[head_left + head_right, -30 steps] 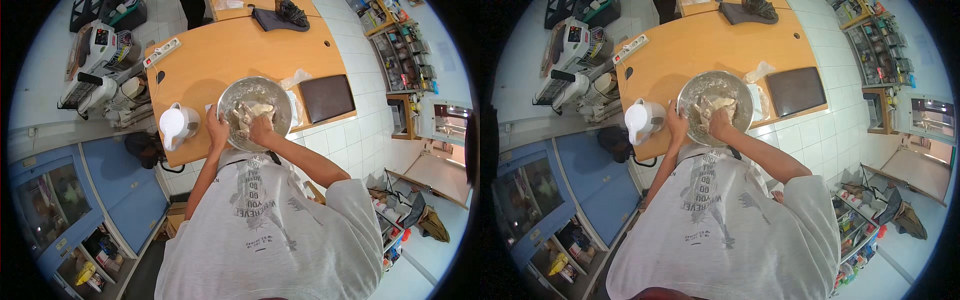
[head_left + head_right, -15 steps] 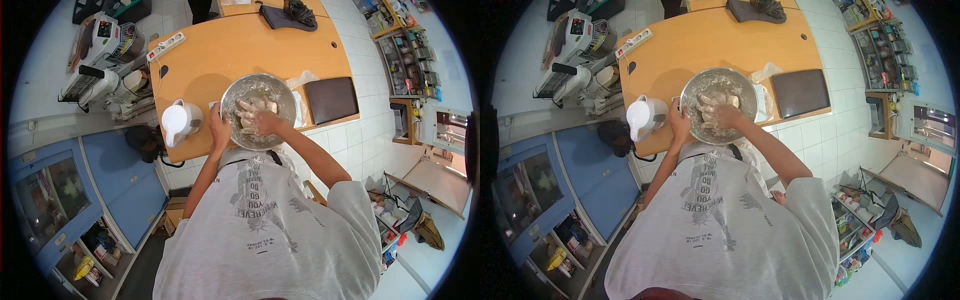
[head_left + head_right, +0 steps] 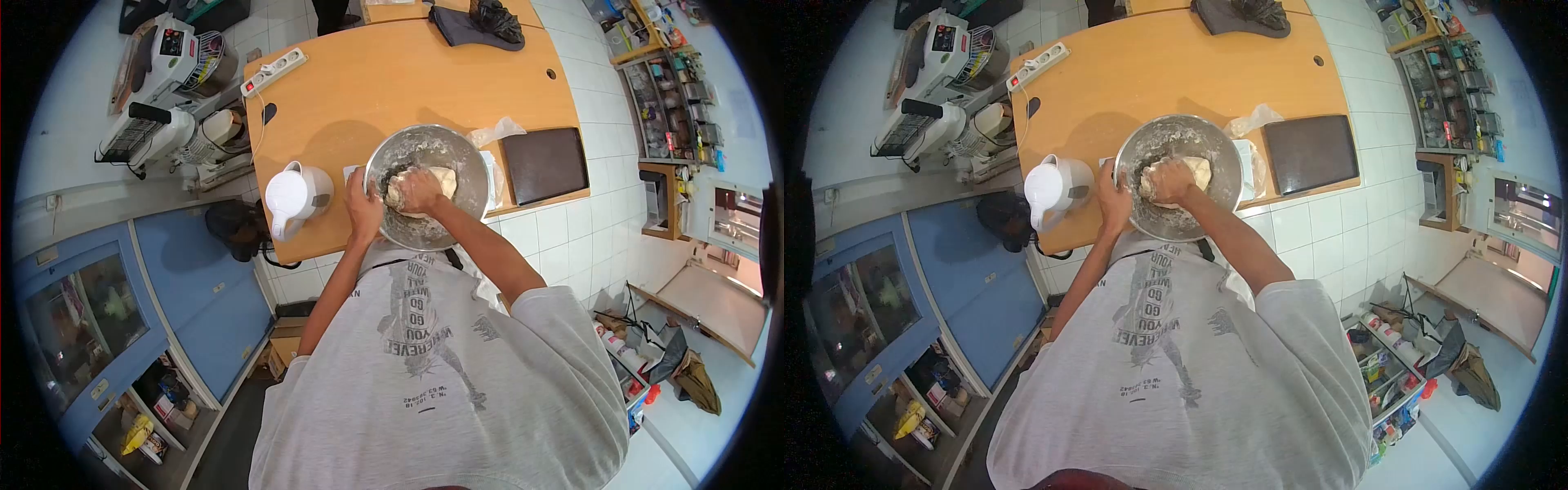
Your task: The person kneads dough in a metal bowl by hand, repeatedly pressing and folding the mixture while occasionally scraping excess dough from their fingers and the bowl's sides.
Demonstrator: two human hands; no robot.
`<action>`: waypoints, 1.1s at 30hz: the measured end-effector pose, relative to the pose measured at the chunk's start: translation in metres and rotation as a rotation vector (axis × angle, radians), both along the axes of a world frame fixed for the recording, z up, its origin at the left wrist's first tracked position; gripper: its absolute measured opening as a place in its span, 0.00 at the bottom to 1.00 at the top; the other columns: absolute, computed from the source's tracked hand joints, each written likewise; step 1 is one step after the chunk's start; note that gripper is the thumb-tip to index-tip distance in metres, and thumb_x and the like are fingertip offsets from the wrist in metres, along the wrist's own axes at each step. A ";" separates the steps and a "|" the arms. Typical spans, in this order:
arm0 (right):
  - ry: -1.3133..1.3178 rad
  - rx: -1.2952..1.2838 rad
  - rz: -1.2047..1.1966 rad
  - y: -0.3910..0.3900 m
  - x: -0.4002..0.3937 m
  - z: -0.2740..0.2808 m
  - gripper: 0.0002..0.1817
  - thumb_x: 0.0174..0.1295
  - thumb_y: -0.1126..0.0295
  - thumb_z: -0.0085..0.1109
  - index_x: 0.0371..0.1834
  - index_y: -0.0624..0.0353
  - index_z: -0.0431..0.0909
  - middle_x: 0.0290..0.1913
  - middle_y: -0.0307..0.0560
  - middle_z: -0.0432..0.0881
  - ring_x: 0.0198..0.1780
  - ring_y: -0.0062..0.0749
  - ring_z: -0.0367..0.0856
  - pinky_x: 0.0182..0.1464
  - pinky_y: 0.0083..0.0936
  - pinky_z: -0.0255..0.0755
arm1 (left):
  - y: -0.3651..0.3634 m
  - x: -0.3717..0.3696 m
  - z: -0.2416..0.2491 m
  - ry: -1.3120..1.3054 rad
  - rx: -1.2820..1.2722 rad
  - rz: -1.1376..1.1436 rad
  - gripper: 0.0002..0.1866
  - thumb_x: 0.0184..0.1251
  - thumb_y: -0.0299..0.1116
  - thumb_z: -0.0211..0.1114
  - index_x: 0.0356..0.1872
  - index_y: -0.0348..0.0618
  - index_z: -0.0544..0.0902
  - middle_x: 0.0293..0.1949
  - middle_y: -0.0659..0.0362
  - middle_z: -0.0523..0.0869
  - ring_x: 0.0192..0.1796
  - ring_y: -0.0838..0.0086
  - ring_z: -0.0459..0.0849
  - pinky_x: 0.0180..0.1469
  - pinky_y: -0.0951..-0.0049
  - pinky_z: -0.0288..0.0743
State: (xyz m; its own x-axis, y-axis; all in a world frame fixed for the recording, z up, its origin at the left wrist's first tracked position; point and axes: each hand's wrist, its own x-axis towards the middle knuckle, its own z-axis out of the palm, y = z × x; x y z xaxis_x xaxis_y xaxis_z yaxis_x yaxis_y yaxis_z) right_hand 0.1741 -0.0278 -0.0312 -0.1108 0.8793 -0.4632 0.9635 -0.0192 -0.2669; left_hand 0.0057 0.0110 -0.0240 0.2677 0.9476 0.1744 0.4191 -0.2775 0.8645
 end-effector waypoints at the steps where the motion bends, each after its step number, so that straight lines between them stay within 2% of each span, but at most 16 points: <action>1: -0.018 -0.059 0.011 0.003 0.000 0.004 0.32 0.62 0.39 0.64 0.65 0.41 0.85 0.64 0.53 0.86 0.67 0.54 0.81 0.71 0.52 0.72 | 0.000 0.000 -0.001 0.026 0.046 0.008 0.13 0.75 0.21 0.61 0.57 0.29 0.80 0.50 0.35 0.84 0.54 0.34 0.82 0.56 0.43 0.75; 3: -0.041 -0.112 0.024 0.001 0.001 -0.002 0.31 0.64 0.38 0.61 0.65 0.42 0.85 0.64 0.52 0.85 0.68 0.52 0.81 0.71 0.50 0.73 | -0.003 0.001 0.009 0.009 0.023 0.011 0.14 0.75 0.21 0.61 0.57 0.30 0.80 0.50 0.35 0.84 0.55 0.34 0.82 0.57 0.43 0.75; 5: 0.026 0.216 0.019 -0.013 0.004 -0.037 0.32 0.65 0.37 0.59 0.67 0.40 0.84 0.68 0.52 0.83 0.72 0.52 0.78 0.75 0.51 0.68 | -0.002 0.001 0.012 -0.010 0.001 0.016 0.14 0.74 0.21 0.61 0.58 0.30 0.81 0.51 0.35 0.84 0.55 0.34 0.82 0.57 0.42 0.75; 6: 0.023 0.220 0.021 -0.016 0.003 -0.032 0.32 0.65 0.37 0.59 0.67 0.40 0.84 0.68 0.52 0.83 0.72 0.52 0.78 0.75 0.51 0.68 | -0.001 -0.001 0.005 -0.013 0.005 -0.001 0.15 0.74 0.21 0.61 0.59 0.31 0.81 0.51 0.35 0.85 0.56 0.34 0.82 0.58 0.43 0.75; 8: -0.003 0.186 0.029 -0.024 0.001 -0.016 0.39 0.65 0.34 0.58 0.77 0.37 0.76 0.80 0.50 0.71 0.78 0.54 0.71 0.80 0.69 0.54 | 0.000 0.000 0.001 -0.021 0.007 -0.013 0.16 0.74 0.21 0.61 0.60 0.31 0.80 0.51 0.36 0.85 0.56 0.34 0.82 0.58 0.43 0.75; 9: -0.004 0.183 0.031 -0.031 -0.002 -0.004 0.39 0.65 0.34 0.58 0.77 0.37 0.76 0.80 0.50 0.71 0.78 0.54 0.71 0.80 0.69 0.54 | -0.001 0.000 0.001 -0.030 0.012 0.010 0.16 0.74 0.20 0.61 0.61 0.32 0.80 0.52 0.36 0.85 0.56 0.35 0.82 0.58 0.43 0.75; 11: -0.054 0.223 0.054 -0.045 -0.006 0.024 0.46 0.65 0.31 0.57 0.86 0.33 0.62 0.90 0.40 0.53 0.86 0.56 0.56 0.76 0.91 0.32 | -0.002 0.001 0.001 -0.041 0.013 0.027 0.17 0.74 0.20 0.61 0.61 0.32 0.80 0.52 0.36 0.85 0.57 0.35 0.82 0.58 0.44 0.75; 12: -0.069 0.319 0.069 -0.050 -0.007 0.037 0.50 0.65 0.29 0.56 0.90 0.28 0.52 0.93 0.29 0.39 0.90 0.60 0.38 0.69 0.99 0.19 | -0.001 0.000 0.001 -0.046 0.018 0.020 0.17 0.73 0.20 0.61 0.61 0.32 0.80 0.52 0.37 0.85 0.57 0.35 0.82 0.58 0.44 0.75; 16: -0.031 0.268 0.016 -0.061 -0.011 0.055 0.50 0.65 0.30 0.57 0.89 0.26 0.53 0.93 0.28 0.38 0.90 0.65 0.29 0.71 0.97 0.18 | 0.000 -0.004 -0.005 -0.038 -0.026 0.009 0.17 0.73 0.19 0.60 0.61 0.33 0.80 0.51 0.38 0.85 0.55 0.36 0.83 0.57 0.46 0.76; 18: 0.083 0.303 0.028 -0.071 -0.006 0.060 0.45 0.67 0.36 0.59 0.88 0.23 0.56 0.92 0.35 0.44 0.89 0.70 0.26 0.69 0.95 0.12 | 0.001 -0.004 -0.006 -0.021 -0.048 0.011 0.16 0.73 0.18 0.60 0.60 0.33 0.81 0.50 0.38 0.85 0.54 0.36 0.83 0.56 0.45 0.75; 22: 0.098 0.361 0.038 -0.088 0.001 0.066 0.44 0.69 0.42 0.62 0.88 0.25 0.57 0.92 0.36 0.45 0.89 0.69 0.28 0.73 0.91 0.15 | -0.001 -0.007 0.003 -0.043 -0.025 0.004 0.12 0.72 0.19 0.61 0.54 0.32 0.80 0.46 0.38 0.84 0.51 0.37 0.82 0.53 0.46 0.75; 25: 0.111 0.499 -0.020 -0.085 0.008 0.085 0.43 0.69 0.44 0.63 0.87 0.30 0.60 0.91 0.39 0.49 0.90 0.64 0.38 0.79 0.83 0.23 | 0.000 -0.007 0.006 -0.050 -0.031 -0.008 0.11 0.72 0.19 0.61 0.53 0.33 0.80 0.44 0.39 0.84 0.49 0.37 0.82 0.51 0.47 0.75; 28: 0.210 0.426 -0.281 -0.072 0.027 0.090 0.39 0.73 0.41 0.58 0.86 0.34 0.64 0.87 0.48 0.60 0.85 0.57 0.61 0.83 0.69 0.44 | 0.000 -0.006 0.003 -0.060 -0.004 0.001 0.11 0.71 0.19 0.62 0.52 0.33 0.80 0.44 0.39 0.84 0.48 0.38 0.82 0.51 0.47 0.75; 31: 0.026 0.220 -0.208 -0.062 0.033 0.060 0.40 0.76 0.36 0.50 0.86 0.42 0.65 0.83 0.56 0.67 0.80 0.63 0.68 0.81 0.64 0.55 | 0.001 -0.004 0.007 -0.060 0.006 -0.002 0.11 0.71 0.18 0.62 0.52 0.33 0.80 0.44 0.39 0.84 0.48 0.38 0.82 0.51 0.47 0.75; 32: -0.244 0.128 -0.169 -0.066 0.027 0.057 0.38 0.78 0.37 0.46 0.81 0.50 0.71 0.80 0.59 0.70 0.81 0.61 0.67 0.74 0.51 0.72 | 0.000 -0.004 0.011 -0.069 -0.001 -0.007 0.11 0.71 0.18 0.62 0.52 0.33 0.80 0.44 0.39 0.84 0.48 0.38 0.83 0.51 0.47 0.75; 33: -0.244 0.129 -0.174 -0.063 0.023 0.048 0.38 0.78 0.37 0.46 0.81 0.50 0.71 0.80 0.59 0.70 0.81 0.61 0.67 0.74 0.51 0.72 | 0.001 -0.004 0.010 -0.069 0.000 -0.012 0.11 0.71 0.18 0.62 0.52 0.33 0.80 0.44 0.39 0.84 0.48 0.38 0.83 0.51 0.47 0.75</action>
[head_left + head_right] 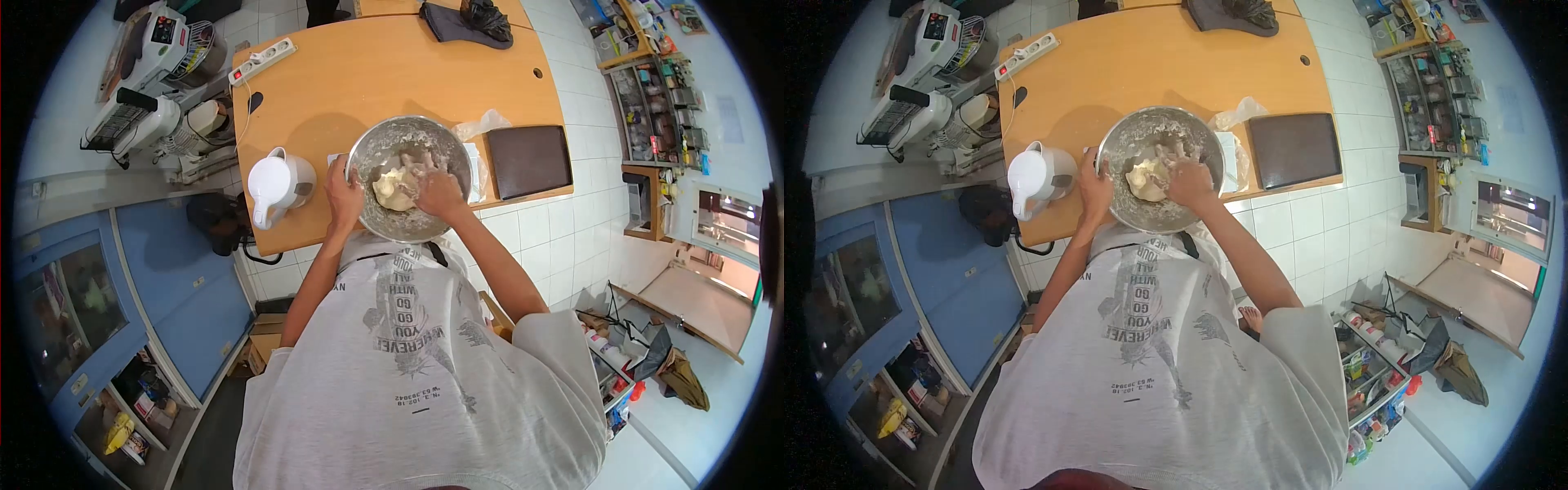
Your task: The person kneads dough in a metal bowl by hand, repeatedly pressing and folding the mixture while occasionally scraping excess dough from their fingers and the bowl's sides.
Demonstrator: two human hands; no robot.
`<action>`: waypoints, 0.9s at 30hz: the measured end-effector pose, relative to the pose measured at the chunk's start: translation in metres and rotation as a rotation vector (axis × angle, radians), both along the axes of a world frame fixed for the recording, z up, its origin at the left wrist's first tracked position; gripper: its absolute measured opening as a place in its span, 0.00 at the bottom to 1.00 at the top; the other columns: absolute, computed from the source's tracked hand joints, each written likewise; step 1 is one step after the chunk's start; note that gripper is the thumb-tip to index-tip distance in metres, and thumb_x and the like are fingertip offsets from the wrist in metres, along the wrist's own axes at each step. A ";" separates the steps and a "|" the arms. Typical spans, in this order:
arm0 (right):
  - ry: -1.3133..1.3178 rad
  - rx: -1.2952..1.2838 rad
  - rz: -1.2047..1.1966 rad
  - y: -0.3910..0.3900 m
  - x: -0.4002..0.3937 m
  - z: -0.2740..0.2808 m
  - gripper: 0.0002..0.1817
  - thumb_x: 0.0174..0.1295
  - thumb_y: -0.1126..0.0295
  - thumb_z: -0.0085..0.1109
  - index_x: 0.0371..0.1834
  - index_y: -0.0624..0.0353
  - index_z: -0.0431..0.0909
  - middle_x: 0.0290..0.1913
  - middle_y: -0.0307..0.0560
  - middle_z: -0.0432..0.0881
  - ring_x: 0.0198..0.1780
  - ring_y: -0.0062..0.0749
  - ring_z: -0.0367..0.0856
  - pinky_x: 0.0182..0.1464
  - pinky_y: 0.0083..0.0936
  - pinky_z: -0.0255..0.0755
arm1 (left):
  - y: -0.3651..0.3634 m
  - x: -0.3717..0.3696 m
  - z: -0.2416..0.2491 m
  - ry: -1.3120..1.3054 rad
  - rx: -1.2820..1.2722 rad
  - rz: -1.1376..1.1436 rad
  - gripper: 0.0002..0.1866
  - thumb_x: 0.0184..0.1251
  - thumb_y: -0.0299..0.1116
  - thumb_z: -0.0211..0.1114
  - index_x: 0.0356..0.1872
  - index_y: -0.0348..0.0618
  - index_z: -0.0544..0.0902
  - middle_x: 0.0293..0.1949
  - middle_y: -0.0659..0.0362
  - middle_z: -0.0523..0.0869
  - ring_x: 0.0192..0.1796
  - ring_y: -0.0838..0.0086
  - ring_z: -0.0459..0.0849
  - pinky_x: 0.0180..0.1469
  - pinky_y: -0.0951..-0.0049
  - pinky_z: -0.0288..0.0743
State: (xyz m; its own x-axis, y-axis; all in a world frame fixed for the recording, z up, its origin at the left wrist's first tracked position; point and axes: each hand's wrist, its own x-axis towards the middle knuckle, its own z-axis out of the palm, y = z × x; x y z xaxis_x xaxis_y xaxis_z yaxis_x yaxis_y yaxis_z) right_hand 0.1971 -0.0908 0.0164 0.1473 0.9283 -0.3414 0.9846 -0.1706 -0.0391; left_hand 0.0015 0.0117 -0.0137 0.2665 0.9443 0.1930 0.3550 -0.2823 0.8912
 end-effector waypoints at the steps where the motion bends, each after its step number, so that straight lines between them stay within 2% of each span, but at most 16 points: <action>1: 0.046 -0.012 -0.002 0.003 -0.001 -0.019 0.38 0.77 0.37 0.46 0.81 0.49 0.71 0.80 0.63 0.70 0.80 0.64 0.67 0.75 0.52 0.71 | 0.000 0.000 -0.003 0.011 0.003 0.015 0.11 0.71 0.18 0.62 0.52 0.33 0.80 0.44 0.39 0.84 0.49 0.38 0.83 0.51 0.47 0.75; 3: 0.093 -0.019 -0.003 0.004 0.008 -0.060 0.38 0.77 0.37 0.47 0.81 0.48 0.71 0.79 0.67 0.70 0.79 0.67 0.68 0.76 0.53 0.71 | 0.002 0.000 -0.007 0.023 0.010 0.031 0.11 0.71 0.18 0.62 0.53 0.33 0.80 0.45 0.39 0.84 0.49 0.38 0.83 0.51 0.47 0.75; 5: 0.186 0.161 0.214 0.001 0.023 -0.093 0.37 0.74 0.40 0.57 0.79 0.48 0.73 0.77 0.71 0.71 0.77 0.70 0.70 0.76 0.54 0.70 | 0.000 -0.002 -0.009 0.028 0.025 0.069 0.12 0.72 0.17 0.61 0.53 0.33 0.80 0.45 0.38 0.85 0.50 0.36 0.83 0.50 0.47 0.75; 6: 0.189 0.160 0.219 0.002 0.021 -0.076 0.37 0.74 0.40 0.57 0.79 0.48 0.73 0.77 0.71 0.71 0.77 0.70 0.70 0.76 0.54 0.70 | -0.002 -0.004 -0.006 0.030 0.023 0.074 0.12 0.72 0.17 0.61 0.53 0.33 0.80 0.45 0.38 0.85 0.50 0.36 0.83 0.50 0.47 0.75; 8: 0.481 0.229 -0.095 0.002 0.013 -0.020 0.41 0.66 0.39 0.67 0.74 0.58 0.75 0.70 0.79 0.75 0.73 0.73 0.73 0.76 0.53 0.68 | -0.006 -0.006 0.003 -0.077 -0.074 0.085 0.12 0.72 0.17 0.61 0.54 0.33 0.81 0.45 0.38 0.85 0.49 0.36 0.83 0.49 0.48 0.76; 9: 0.484 0.226 -0.092 0.001 0.009 -0.021 0.41 0.66 0.39 0.67 0.74 0.58 0.75 0.70 0.79 0.75 0.73 0.73 0.73 0.76 0.53 0.68 | -0.005 -0.007 0.001 -0.074 -0.075 0.089 0.12 0.72 0.17 0.61 0.54 0.33 0.81 0.45 0.38 0.85 0.49 0.36 0.83 0.49 0.48 0.76; 11: 0.467 0.283 -0.103 -0.003 0.004 -0.025 0.41 0.62 0.46 0.73 0.73 0.60 0.76 0.70 0.77 0.75 0.72 0.72 0.73 0.76 0.53 0.69 | -0.002 -0.007 -0.001 0.016 -0.007 0.066 0.12 0.72 0.16 0.60 0.54 0.32 0.81 0.44 0.38 0.86 0.48 0.36 0.84 0.49 0.49 0.76; 15: 0.524 0.202 -0.164 -0.007 -0.019 -0.028 0.39 0.64 0.50 0.70 0.75 0.58 0.74 0.73 0.77 0.73 0.73 0.72 0.73 0.75 0.57 0.69 | 0.002 -0.005 -0.003 0.039 -0.069 0.043 0.12 0.72 0.16 0.61 0.54 0.32 0.81 0.45 0.38 0.85 0.50 0.36 0.84 0.50 0.49 0.76; 17: 0.354 0.299 0.052 -0.013 -0.031 -0.047 0.39 0.64 0.54 0.69 0.78 0.54 0.72 0.75 0.77 0.69 0.74 0.70 0.73 0.74 0.60 0.68 | 0.004 -0.004 -0.004 0.008 -0.094 0.028 0.12 0.72 0.17 0.61 0.54 0.32 0.81 0.47 0.37 0.85 0.51 0.37 0.83 0.52 0.49 0.75; 18: 0.355 0.297 0.044 -0.010 -0.040 -0.031 0.39 0.64 0.54 0.69 0.78 0.54 0.72 0.75 0.77 0.69 0.74 0.70 0.73 0.74 0.60 0.68 | 0.004 -0.003 -0.004 0.010 -0.098 0.021 0.12 0.72 0.17 0.61 0.54 0.32 0.81 0.47 0.37 0.85 0.51 0.37 0.83 0.52 0.49 0.75; 20: 0.283 0.003 0.156 0.001 -0.056 0.024 0.39 0.65 0.56 0.68 0.80 0.51 0.70 0.76 0.74 0.69 0.75 0.67 0.73 0.74 0.61 0.68 | 0.005 0.000 -0.002 -0.007 -0.109 0.024 0.12 0.73 0.18 0.61 0.54 0.32 0.81 0.48 0.37 0.85 0.52 0.37 0.83 0.53 0.49 0.75; 21: 0.282 0.003 0.152 -0.006 -0.057 0.013 0.39 0.65 0.56 0.68 0.80 0.51 0.70 0.76 0.74 0.69 0.75 0.67 0.73 0.74 0.61 0.68 | 0.007 0.002 -0.001 -0.008 -0.109 0.019 0.12 0.73 0.18 0.61 0.54 0.32 0.81 0.48 0.37 0.85 0.52 0.37 0.83 0.53 0.49 0.75; 23: 0.206 0.064 0.333 -0.021 -0.056 -0.018 0.34 0.67 0.55 0.65 0.76 0.51 0.76 0.71 0.61 0.78 0.77 0.56 0.70 0.69 0.60 0.72 | 0.009 0.003 0.001 -0.045 -0.029 0.021 0.09 0.74 0.19 0.60 0.52 0.33 0.81 0.45 0.38 0.84 0.50 0.37 0.82 0.52 0.49 0.75; 27: 0.322 0.071 0.398 -0.035 -0.008 0.026 0.31 0.69 0.55 0.64 0.76 0.46 0.76 0.73 0.54 0.78 0.78 0.54 0.71 0.70 0.56 0.73 | 0.011 -0.001 0.004 0.064 -0.061 0.032 0.07 0.74 0.19 0.61 0.49 0.33 0.81 0.43 0.39 0.83 0.48 0.38 0.82 0.51 0.49 0.75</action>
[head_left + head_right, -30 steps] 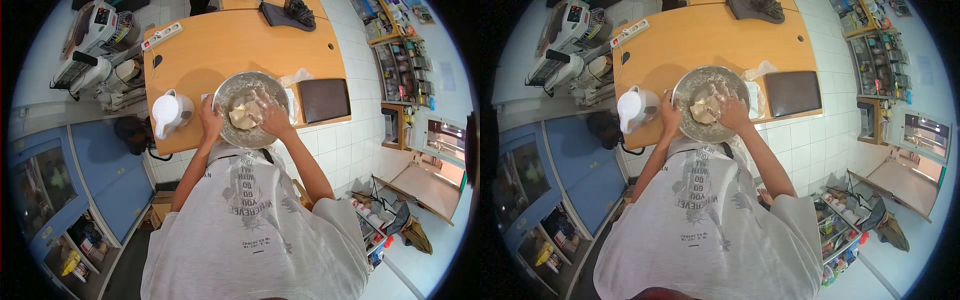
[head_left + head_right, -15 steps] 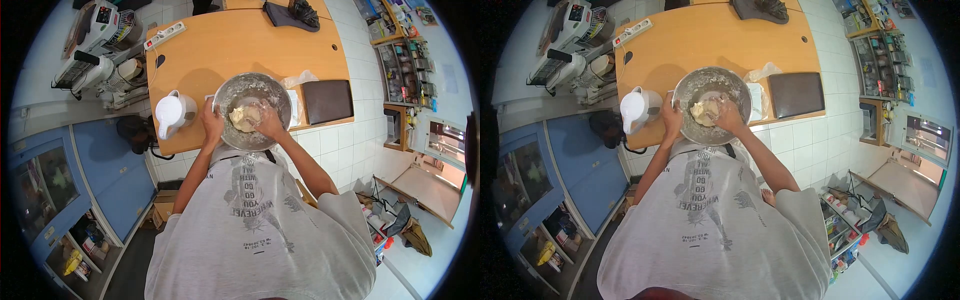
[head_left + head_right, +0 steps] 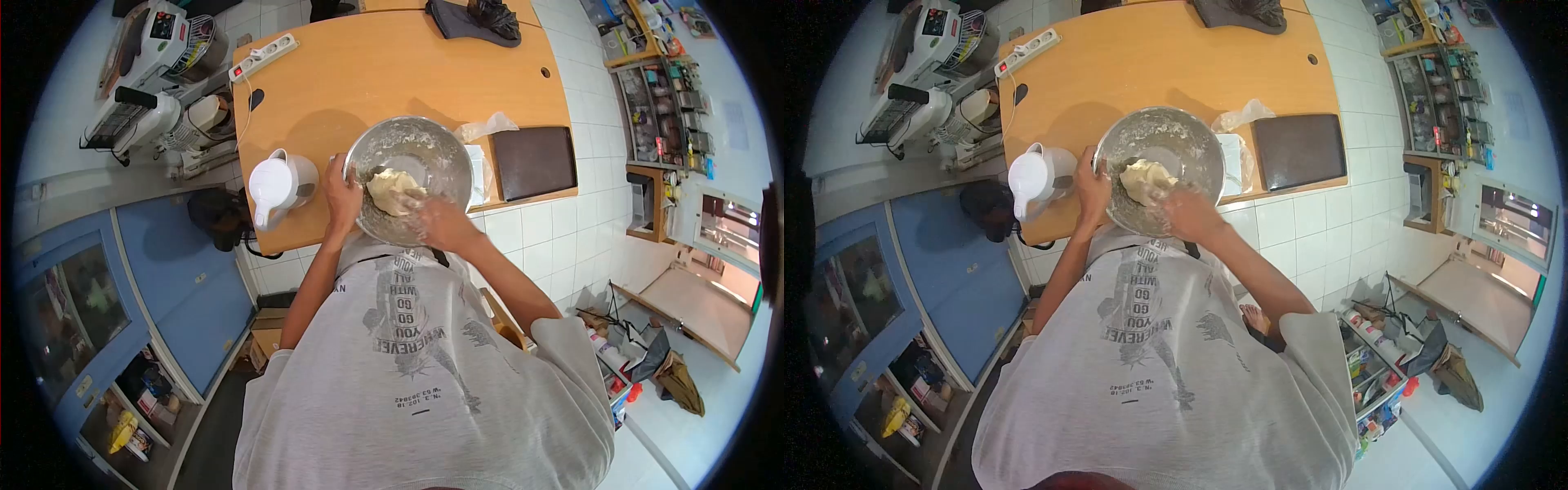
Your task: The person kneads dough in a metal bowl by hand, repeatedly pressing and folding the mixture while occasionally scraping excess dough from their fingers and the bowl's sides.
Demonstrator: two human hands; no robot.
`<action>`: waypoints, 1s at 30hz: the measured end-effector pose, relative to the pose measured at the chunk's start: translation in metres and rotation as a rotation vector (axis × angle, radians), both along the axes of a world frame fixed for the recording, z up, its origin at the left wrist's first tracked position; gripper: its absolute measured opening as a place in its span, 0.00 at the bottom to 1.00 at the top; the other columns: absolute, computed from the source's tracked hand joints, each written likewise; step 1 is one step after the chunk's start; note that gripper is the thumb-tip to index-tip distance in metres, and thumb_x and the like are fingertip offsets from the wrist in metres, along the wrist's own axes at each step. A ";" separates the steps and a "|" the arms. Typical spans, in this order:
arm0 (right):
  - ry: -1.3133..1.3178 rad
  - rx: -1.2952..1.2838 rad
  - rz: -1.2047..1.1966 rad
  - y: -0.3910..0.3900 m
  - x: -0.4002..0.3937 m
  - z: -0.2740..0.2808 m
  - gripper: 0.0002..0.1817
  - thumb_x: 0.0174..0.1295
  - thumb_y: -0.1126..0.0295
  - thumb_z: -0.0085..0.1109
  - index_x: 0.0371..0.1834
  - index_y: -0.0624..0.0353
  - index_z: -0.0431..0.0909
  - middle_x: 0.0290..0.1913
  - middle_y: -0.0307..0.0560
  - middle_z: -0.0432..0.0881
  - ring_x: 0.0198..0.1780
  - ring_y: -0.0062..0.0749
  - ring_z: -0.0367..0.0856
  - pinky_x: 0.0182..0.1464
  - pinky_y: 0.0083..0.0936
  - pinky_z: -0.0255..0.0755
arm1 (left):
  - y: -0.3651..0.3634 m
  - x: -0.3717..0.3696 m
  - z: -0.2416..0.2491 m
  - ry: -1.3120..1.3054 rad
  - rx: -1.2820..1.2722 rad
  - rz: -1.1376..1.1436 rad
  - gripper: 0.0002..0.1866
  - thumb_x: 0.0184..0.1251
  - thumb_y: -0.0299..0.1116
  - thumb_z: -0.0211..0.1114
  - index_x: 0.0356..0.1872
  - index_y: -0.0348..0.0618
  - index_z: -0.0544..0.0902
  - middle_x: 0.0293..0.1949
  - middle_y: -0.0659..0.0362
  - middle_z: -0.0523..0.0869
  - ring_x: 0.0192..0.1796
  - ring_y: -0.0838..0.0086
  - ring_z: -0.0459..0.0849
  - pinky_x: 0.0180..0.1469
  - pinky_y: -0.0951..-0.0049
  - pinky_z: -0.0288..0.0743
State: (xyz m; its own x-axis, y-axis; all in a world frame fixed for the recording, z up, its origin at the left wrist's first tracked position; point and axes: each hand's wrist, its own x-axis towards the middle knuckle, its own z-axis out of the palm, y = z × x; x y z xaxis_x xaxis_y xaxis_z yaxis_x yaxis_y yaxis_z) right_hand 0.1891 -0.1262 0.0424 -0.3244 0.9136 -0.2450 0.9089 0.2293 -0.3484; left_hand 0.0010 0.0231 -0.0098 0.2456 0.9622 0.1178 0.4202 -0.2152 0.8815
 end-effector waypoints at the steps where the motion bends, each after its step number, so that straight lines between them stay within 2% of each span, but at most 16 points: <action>1: -0.003 -0.021 -0.102 0.006 0.007 0.029 0.30 0.71 0.55 0.63 0.76 0.44 0.77 0.75 0.52 0.76 0.78 0.55 0.70 0.71 0.55 0.73 | 0.000 0.000 -0.001 -0.013 -0.010 -0.008 0.07 0.73 0.19 0.61 0.48 0.34 0.80 0.42 0.39 0.83 0.48 0.38 0.82 0.50 0.49 0.75; 3: -0.008 -0.043 -0.202 0.008 0.023 0.044 0.29 0.72 0.54 0.63 0.76 0.42 0.77 0.77 0.50 0.74 0.79 0.55 0.69 0.72 0.55 0.72 | -0.001 0.000 -0.001 -0.028 -0.022 -0.014 0.06 0.73 0.19 0.61 0.48 0.34 0.80 0.41 0.40 0.83 0.47 0.39 0.82 0.49 0.49 0.75; 5: 0.140 -0.080 -0.221 0.013 0.039 0.040 0.35 0.75 0.44 0.58 0.82 0.41 0.69 0.83 0.48 0.66 0.80 0.52 0.70 0.75 0.60 0.68 | -0.001 0.000 0.000 -0.036 0.025 -0.010 0.08 0.71 0.17 0.61 0.48 0.33 0.80 0.41 0.40 0.83 0.47 0.39 0.82 0.48 0.50 0.75; 6: 0.102 -0.106 -0.182 0.013 0.040 0.036 0.36 0.74 0.39 0.56 0.84 0.32 0.67 0.87 0.47 0.59 0.83 0.58 0.63 0.82 0.64 0.56 | 0.000 -0.001 -0.001 -0.038 0.027 -0.009 0.08 0.71 0.17 0.61 0.48 0.33 0.80 0.41 0.40 0.83 0.47 0.39 0.82 0.48 0.50 0.75; 7: 0.099 -0.104 -0.182 0.010 0.041 0.016 0.36 0.74 0.39 0.56 0.84 0.32 0.67 0.87 0.47 0.59 0.83 0.58 0.63 0.82 0.64 0.56 | 0.000 -0.001 -0.003 -0.052 0.028 -0.017 0.08 0.71 0.17 0.61 0.48 0.34 0.80 0.41 0.40 0.83 0.47 0.39 0.82 0.48 0.50 0.75; 9: -0.055 0.123 0.146 0.005 0.035 -0.031 0.38 0.75 0.34 0.50 0.86 0.25 0.61 0.90 0.45 0.52 0.85 0.65 0.57 0.85 0.71 0.42 | 0.000 -0.001 -0.004 -0.065 0.028 -0.023 0.08 0.71 0.18 0.61 0.48 0.34 0.81 0.41 0.40 0.83 0.47 0.39 0.82 0.48 0.49 0.75; 10: 0.054 -0.037 0.146 0.011 0.022 -0.018 0.37 0.77 0.33 0.44 0.87 0.20 0.56 0.90 0.43 0.51 0.86 0.68 0.53 0.84 0.76 0.33 | -0.001 0.000 -0.005 -0.058 0.008 -0.008 0.08 0.71 0.17 0.61 0.48 0.34 0.80 0.41 0.40 0.83 0.47 0.39 0.82 0.49 0.49 0.75; 13: 0.090 -0.291 0.125 0.020 0.002 -0.009 0.33 0.80 0.35 0.40 0.87 0.17 0.55 0.90 0.41 0.51 0.86 0.68 0.50 0.82 0.78 0.38 | -0.003 0.000 0.001 -0.035 -0.019 0.004 0.09 0.71 0.17 0.61 0.49 0.35 0.80 0.42 0.39 0.83 0.48 0.39 0.83 0.49 0.48 0.75; 15: 0.228 -0.421 0.102 0.021 -0.001 -0.038 0.31 0.81 0.37 0.39 0.86 0.15 0.56 0.90 0.40 0.51 0.86 0.71 0.51 0.81 0.80 0.43 | -0.004 -0.001 0.003 -0.022 -0.022 -0.003 0.10 0.70 0.17 0.60 0.50 0.35 0.80 0.43 0.38 0.83 0.49 0.38 0.82 0.50 0.47 0.74; 17: -0.124 -0.209 0.057 0.030 -0.012 -0.031 0.32 0.80 0.38 0.42 0.86 0.17 0.59 0.90 0.39 0.53 0.84 0.67 0.57 0.79 0.82 0.48 | -0.002 0.000 0.000 0.007 -0.020 0.004 0.09 0.71 0.17 0.60 0.50 0.34 0.79 0.44 0.38 0.82 0.49 0.37 0.82 0.50 0.46 0.74; 20: -0.069 -0.069 0.145 0.035 0.005 -0.099 0.32 0.78 0.40 0.46 0.84 0.21 0.64 0.89 0.40 0.54 0.84 0.57 0.62 0.81 0.76 0.47 | -0.001 -0.001 -0.002 0.002 -0.060 -0.012 0.08 0.72 0.18 0.60 0.49 0.33 0.79 0.44 0.37 0.82 0.49 0.36 0.81 0.51 0.45 0.73; 24: -0.137 0.146 0.227 0.047 0.012 -0.119 0.32 0.75 0.42 0.51 0.82 0.25 0.68 0.89 0.46 0.55 0.83 0.51 0.64 0.85 0.65 0.48 | -0.002 0.003 0.001 -0.017 -0.004 0.003 0.07 0.73 0.19 0.60 0.48 0.32 0.78 0.44 0.38 0.82 0.49 0.36 0.80 0.52 0.46 0.73; 26: 0.183 0.139 -0.015 0.058 0.005 -0.104 0.30 0.71 0.44 0.58 0.75 0.35 0.78 0.84 0.47 0.66 0.88 0.49 0.53 0.84 0.65 0.50 | 0.000 0.002 0.002 0.016 -0.013 0.001 0.07 0.73 0.19 0.60 0.48 0.32 0.78 0.43 0.38 0.82 0.48 0.37 0.80 0.52 0.47 0.73; 27: 0.185 0.143 -0.015 0.065 0.004 -0.102 0.30 0.71 0.44 0.58 0.75 0.35 0.78 0.84 0.47 0.66 0.88 0.49 0.53 0.84 0.65 0.50 | 0.000 0.002 0.003 0.018 -0.009 0.001 0.07 0.73 0.19 0.60 0.48 0.32 0.78 0.43 0.38 0.82 0.48 0.37 0.80 0.52 0.47 0.73; 29: 0.098 0.035 0.036 0.077 0.003 -0.099 0.29 0.66 0.44 0.65 0.69 0.39 0.84 0.79 0.50 0.72 0.81 0.52 0.66 0.82 0.53 0.59 | -0.002 0.003 0.006 -0.014 -0.034 -0.001 0.07 0.73 0.19 0.60 0.49 0.32 0.78 0.43 0.37 0.82 0.48 0.37 0.81 0.52 0.47 0.73; 30: 0.099 0.039 0.036 0.079 0.001 -0.095 0.29 0.66 0.44 0.65 0.69 0.39 0.84 0.79 0.50 0.72 0.81 0.52 0.66 0.82 0.53 0.59 | -0.002 0.002 0.005 -0.013 -0.030 -0.002 0.07 0.73 0.19 0.60 0.49 0.32 0.78 0.43 0.37 0.82 0.48 0.37 0.81 0.52 0.47 0.73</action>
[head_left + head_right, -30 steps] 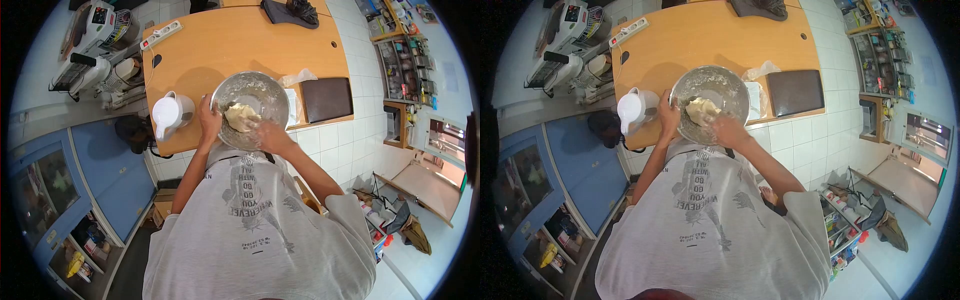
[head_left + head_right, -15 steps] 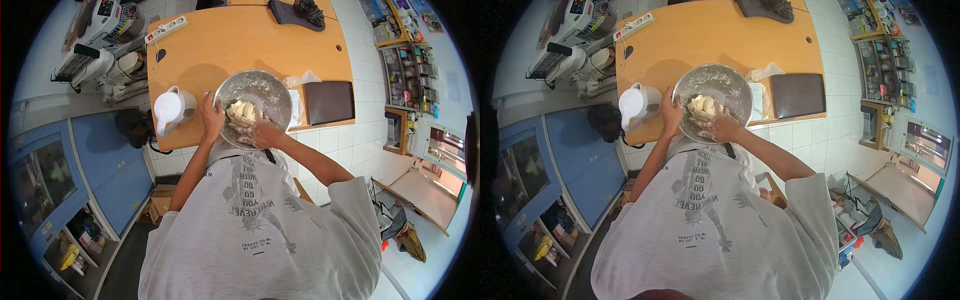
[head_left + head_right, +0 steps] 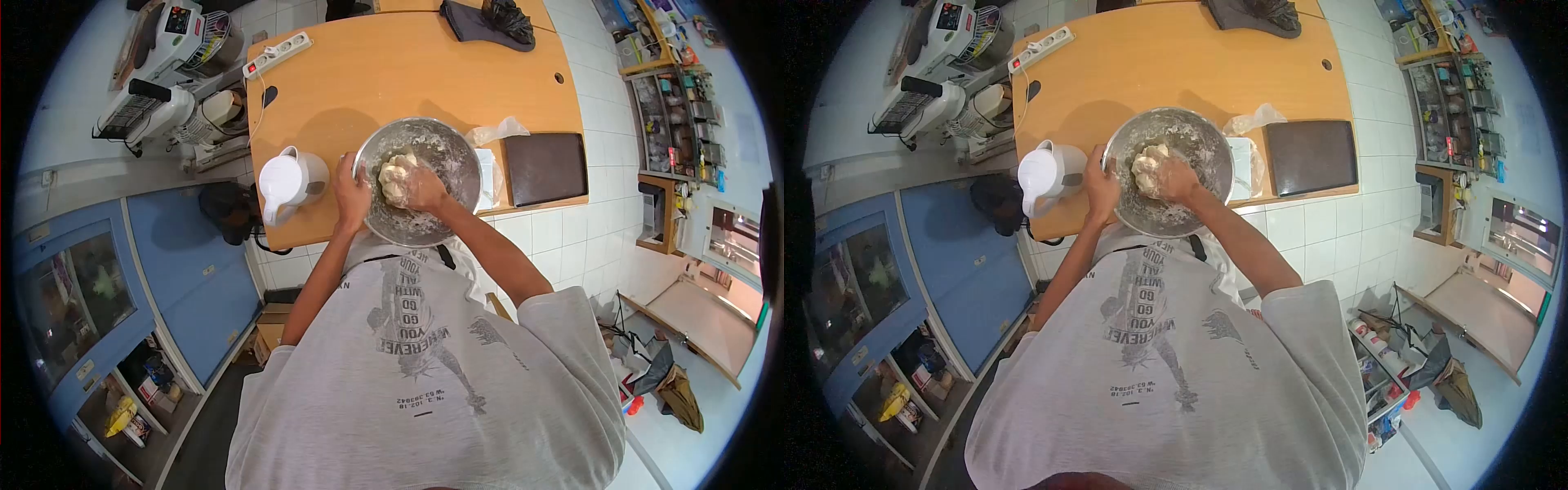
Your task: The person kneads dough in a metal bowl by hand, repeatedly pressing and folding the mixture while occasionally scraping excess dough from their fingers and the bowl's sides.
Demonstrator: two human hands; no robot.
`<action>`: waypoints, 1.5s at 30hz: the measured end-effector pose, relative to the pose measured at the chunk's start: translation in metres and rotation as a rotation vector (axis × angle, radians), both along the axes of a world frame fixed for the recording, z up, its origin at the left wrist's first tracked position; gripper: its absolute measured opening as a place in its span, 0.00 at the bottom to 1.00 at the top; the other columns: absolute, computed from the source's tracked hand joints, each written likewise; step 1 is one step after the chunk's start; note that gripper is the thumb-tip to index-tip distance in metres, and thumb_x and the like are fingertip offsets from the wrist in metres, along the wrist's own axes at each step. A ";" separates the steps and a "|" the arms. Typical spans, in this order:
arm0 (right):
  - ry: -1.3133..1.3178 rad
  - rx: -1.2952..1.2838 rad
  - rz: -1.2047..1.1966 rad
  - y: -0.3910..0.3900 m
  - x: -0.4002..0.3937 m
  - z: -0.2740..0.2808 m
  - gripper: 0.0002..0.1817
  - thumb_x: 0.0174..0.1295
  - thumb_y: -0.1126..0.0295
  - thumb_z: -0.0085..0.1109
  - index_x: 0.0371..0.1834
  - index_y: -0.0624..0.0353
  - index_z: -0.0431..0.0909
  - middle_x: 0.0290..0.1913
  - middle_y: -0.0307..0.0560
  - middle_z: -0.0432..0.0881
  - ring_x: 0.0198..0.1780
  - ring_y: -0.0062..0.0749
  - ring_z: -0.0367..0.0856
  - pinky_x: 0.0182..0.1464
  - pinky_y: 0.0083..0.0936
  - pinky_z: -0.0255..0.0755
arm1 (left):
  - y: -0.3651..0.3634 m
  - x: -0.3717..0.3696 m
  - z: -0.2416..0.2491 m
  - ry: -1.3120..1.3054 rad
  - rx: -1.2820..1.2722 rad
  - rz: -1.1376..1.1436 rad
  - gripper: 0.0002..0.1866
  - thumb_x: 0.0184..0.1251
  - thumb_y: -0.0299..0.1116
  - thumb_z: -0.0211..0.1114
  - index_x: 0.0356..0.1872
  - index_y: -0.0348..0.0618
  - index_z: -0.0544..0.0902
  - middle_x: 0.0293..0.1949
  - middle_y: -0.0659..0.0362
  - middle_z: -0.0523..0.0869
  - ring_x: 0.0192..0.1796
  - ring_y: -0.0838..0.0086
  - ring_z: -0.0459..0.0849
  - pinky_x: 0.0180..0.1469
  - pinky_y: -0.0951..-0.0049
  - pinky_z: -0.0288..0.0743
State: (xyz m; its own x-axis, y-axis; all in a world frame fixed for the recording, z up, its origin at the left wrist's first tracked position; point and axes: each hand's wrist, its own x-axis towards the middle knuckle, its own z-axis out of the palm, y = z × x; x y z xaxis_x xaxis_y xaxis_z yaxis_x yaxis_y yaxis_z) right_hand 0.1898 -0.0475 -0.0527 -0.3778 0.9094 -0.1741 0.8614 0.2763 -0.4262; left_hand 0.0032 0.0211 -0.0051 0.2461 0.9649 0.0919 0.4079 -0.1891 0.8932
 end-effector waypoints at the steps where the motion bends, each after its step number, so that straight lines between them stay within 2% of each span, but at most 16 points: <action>1: 0.003 -0.034 -0.123 0.001 -0.002 0.004 0.29 0.64 0.44 0.67 0.67 0.40 0.85 0.77 0.50 0.73 0.76 0.52 0.71 0.80 0.51 0.62 | 0.000 0.000 -0.001 -0.001 0.008 0.000 0.07 0.73 0.19 0.60 0.49 0.32 0.78 0.43 0.37 0.82 0.48 0.37 0.81 0.52 0.47 0.74; 6: -0.011 0.010 -0.274 -0.002 -0.003 -0.002 0.29 0.62 0.42 0.70 0.62 0.43 0.88 0.75 0.52 0.75 0.69 0.55 0.79 0.75 0.47 0.70 | -0.002 0.000 -0.007 -0.011 0.075 0.013 0.09 0.71 0.18 0.61 0.50 0.32 0.78 0.45 0.38 0.83 0.49 0.37 0.81 0.51 0.47 0.74; 9: -0.092 0.018 -0.243 -0.015 -0.009 -0.002 0.36 0.64 0.34 0.65 0.72 0.37 0.81 0.81 0.53 0.69 0.71 0.58 0.79 0.73 0.58 0.72 | -0.002 -0.001 -0.008 0.004 0.076 0.041 0.10 0.70 0.17 0.61 0.50 0.33 0.79 0.45 0.38 0.83 0.50 0.36 0.82 0.51 0.48 0.75; 14: -0.111 -0.153 -0.278 -0.041 -0.018 0.056 0.45 0.67 0.24 0.53 0.83 0.31 0.69 0.88 0.62 0.54 0.86 0.66 0.53 0.77 0.84 0.48 | -0.004 0.002 0.000 -0.036 0.077 0.027 0.08 0.70 0.17 0.61 0.48 0.33 0.80 0.42 0.38 0.84 0.48 0.37 0.83 0.50 0.49 0.75; 18: -0.068 -0.061 -0.300 -0.054 -0.025 0.072 0.45 0.67 0.26 0.56 0.84 0.32 0.68 0.89 0.62 0.48 0.88 0.68 0.47 0.82 0.75 0.45 | -0.004 -0.002 -0.007 -0.024 0.072 0.022 0.08 0.70 0.17 0.61 0.48 0.33 0.79 0.41 0.39 0.84 0.47 0.37 0.83 0.49 0.49 0.75; 20: 0.287 -0.035 -0.364 -0.054 -0.024 0.081 0.43 0.67 0.32 0.62 0.84 0.30 0.67 0.91 0.59 0.38 0.88 0.68 0.43 0.85 0.65 0.44 | -0.004 -0.005 -0.016 0.005 0.043 0.029 0.08 0.71 0.18 0.62 0.49 0.34 0.79 0.41 0.39 0.83 0.47 0.37 0.83 0.49 0.49 0.75; 24: 0.532 0.169 -0.346 -0.052 -0.019 0.067 0.42 0.68 0.40 0.68 0.85 0.30 0.66 0.92 0.57 0.30 0.89 0.68 0.41 0.86 0.58 0.47 | -0.006 -0.008 -0.021 -0.070 0.048 0.042 0.09 0.71 0.18 0.62 0.49 0.34 0.79 0.41 0.39 0.83 0.47 0.36 0.82 0.49 0.49 0.75; 26: 0.605 0.205 -0.680 -0.048 -0.022 0.074 0.38 0.68 0.44 0.70 0.81 0.34 0.73 0.91 0.62 0.35 0.89 0.68 0.42 0.84 0.59 0.50 | -0.006 -0.006 -0.020 -0.024 -0.008 0.047 0.09 0.71 0.17 0.62 0.50 0.33 0.80 0.41 0.39 0.84 0.47 0.36 0.83 0.49 0.49 0.75; 27: 0.603 0.201 -0.672 -0.047 -0.020 0.087 0.38 0.68 0.44 0.70 0.81 0.34 0.73 0.91 0.62 0.35 0.89 0.68 0.42 0.84 0.59 0.50 | -0.006 -0.004 -0.013 -0.026 -0.009 0.055 0.09 0.71 0.17 0.62 0.50 0.33 0.80 0.41 0.39 0.84 0.47 0.36 0.83 0.49 0.49 0.75; 29: 0.029 0.236 -0.623 -0.049 -0.012 0.113 0.32 0.68 0.45 0.69 0.74 0.39 0.81 0.90 0.67 0.39 0.87 0.71 0.48 0.84 0.57 0.54 | -0.005 -0.002 0.000 -0.098 -0.020 0.038 0.09 0.70 0.16 0.62 0.49 0.34 0.81 0.41 0.40 0.84 0.47 0.38 0.83 0.48 0.50 0.76; 32: 0.432 0.049 -0.503 -0.058 0.020 0.100 0.29 0.71 0.46 0.65 0.72 0.42 0.83 0.90 0.62 0.43 0.85 0.66 0.55 0.81 0.51 0.63 | -0.001 -0.004 -0.009 -0.047 0.011 0.041 0.09 0.69 0.16 0.62 0.48 0.34 0.81 0.41 0.41 0.84 0.47 0.39 0.84 0.48 0.50 0.76; 36: 0.136 -0.137 -0.287 -0.057 0.036 0.092 0.27 0.69 0.45 0.66 0.64 0.49 0.88 0.87 0.64 0.52 0.81 0.65 0.65 0.77 0.48 0.70 | -0.001 -0.002 -0.007 -0.064 0.025 0.038 0.09 0.68 0.16 0.62 0.47 0.34 0.81 0.40 0.41 0.83 0.47 0.40 0.83 0.49 0.50 0.75; 38: -0.138 -0.283 -0.145 -0.044 0.034 0.068 0.25 0.66 0.47 0.69 0.53 0.57 0.91 0.77 0.70 0.70 0.73 0.63 0.76 0.72 0.49 0.75 | 0.000 -0.003 -0.009 -0.053 0.017 0.030 0.08 0.68 0.16 0.63 0.46 0.34 0.81 0.40 0.42 0.83 0.46 0.40 0.83 0.49 0.50 0.75; 39: -0.137 -0.286 -0.145 -0.033 0.032 0.062 0.25 0.66 0.47 0.69 0.53 0.57 0.91 0.77 0.70 0.70 0.73 0.63 0.76 0.72 0.49 0.75 | 0.001 -0.002 -0.010 -0.052 0.014 0.029 0.08 0.68 0.16 0.63 0.46 0.34 0.81 0.40 0.42 0.83 0.46 0.40 0.83 0.49 0.50 0.75; 41: -0.164 -0.481 -0.131 -0.009 0.024 0.053 0.24 0.60 0.48 0.73 0.46 0.60 0.91 0.60 0.70 0.85 0.62 0.64 0.85 0.65 0.50 0.80 | 0.001 -0.003 -0.012 0.014 0.016 0.033 0.05 0.76 0.24 0.62 0.48 0.34 0.81 0.41 0.44 0.86 0.45 0.49 0.85 0.52 0.55 0.76; 45: -0.242 -0.439 -0.094 0.018 0.017 0.045 0.22 0.55 0.52 0.74 0.44 0.59 0.90 0.48 0.65 0.90 0.54 0.61 0.89 0.58 0.52 0.84 | 0.003 -0.001 -0.010 -0.010 0.016 0.035 0.06 0.76 0.24 0.62 0.48 0.34 0.81 0.42 0.43 0.85 0.47 0.48 0.85 0.53 0.55 0.76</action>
State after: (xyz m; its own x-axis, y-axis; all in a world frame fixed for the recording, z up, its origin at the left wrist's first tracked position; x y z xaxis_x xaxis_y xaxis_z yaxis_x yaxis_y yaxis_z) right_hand 0.2073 -0.0300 -0.0072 -0.1996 0.7586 -0.6203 0.9624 0.0327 -0.2697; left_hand 0.0023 0.0244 -0.0147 0.2113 0.9712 0.1098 0.4055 -0.1893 0.8943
